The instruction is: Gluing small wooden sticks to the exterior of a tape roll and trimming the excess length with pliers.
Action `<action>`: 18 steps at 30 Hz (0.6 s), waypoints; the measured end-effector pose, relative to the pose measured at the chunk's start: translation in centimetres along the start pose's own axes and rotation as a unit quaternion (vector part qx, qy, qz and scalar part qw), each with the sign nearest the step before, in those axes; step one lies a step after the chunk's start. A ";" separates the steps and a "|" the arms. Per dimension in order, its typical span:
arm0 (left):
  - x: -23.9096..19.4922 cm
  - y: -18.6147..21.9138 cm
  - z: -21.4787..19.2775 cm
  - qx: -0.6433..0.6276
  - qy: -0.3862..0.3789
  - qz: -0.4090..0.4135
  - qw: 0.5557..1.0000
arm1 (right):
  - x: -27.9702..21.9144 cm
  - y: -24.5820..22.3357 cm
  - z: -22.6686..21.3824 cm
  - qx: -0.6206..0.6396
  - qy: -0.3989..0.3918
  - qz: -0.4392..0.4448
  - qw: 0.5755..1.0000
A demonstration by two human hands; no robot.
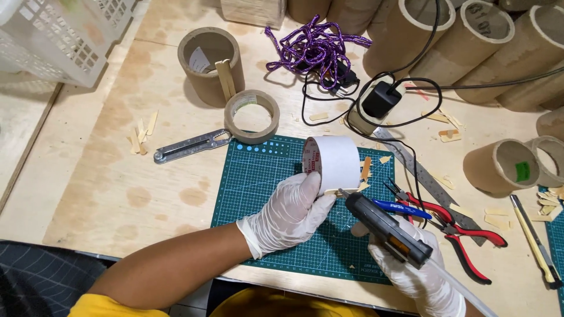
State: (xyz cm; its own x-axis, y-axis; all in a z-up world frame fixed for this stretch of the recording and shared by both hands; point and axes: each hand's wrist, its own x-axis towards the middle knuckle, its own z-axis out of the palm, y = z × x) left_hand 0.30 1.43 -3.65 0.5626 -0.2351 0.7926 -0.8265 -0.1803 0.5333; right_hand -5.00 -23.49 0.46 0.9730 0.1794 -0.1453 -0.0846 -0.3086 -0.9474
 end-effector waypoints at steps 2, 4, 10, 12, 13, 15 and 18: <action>-0.2 -0.1 0.1 0.007 0.002 0.005 1.000 | 0.2 0.2 0.1 0.013 -0.002 0.005 1.000; -0.5 -0.2 0.3 0.012 0.005 0.012 1.000 | 0.2 0.5 0.0 0.025 -0.002 0.009 1.000; -0.3 -0.1 0.1 0.011 0.005 0.014 1.000 | 0.5 0.2 -0.3 -0.144 -0.007 0.018 0.989; -0.1 0.1 0.0 -0.007 -0.005 0.017 1.000 | 0.5 1.0 -0.3 -0.008 0.029 0.119 0.992; -0.1 0.1 0.0 -0.008 -0.005 0.017 1.000 | 0.5 0.9 -0.1 -0.008 0.030 0.120 0.992; -0.1 0.0 0.0 -0.013 -0.004 0.020 1.000 | 0.4 0.6 0.1 0.057 0.048 0.141 0.987; -0.8 -0.1 0.3 0.035 0.008 0.018 0.999 | 0.1 0.5 -0.4 -0.125 0.005 0.023 0.992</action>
State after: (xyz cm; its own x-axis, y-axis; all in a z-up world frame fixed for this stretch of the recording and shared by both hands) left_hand -0.08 1.37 -4.45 0.5312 -0.2272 0.8162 -0.8430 -0.2380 0.4824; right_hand -4.90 -23.97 0.11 0.9716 0.1513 -0.1820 -0.0735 -0.5381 -0.8396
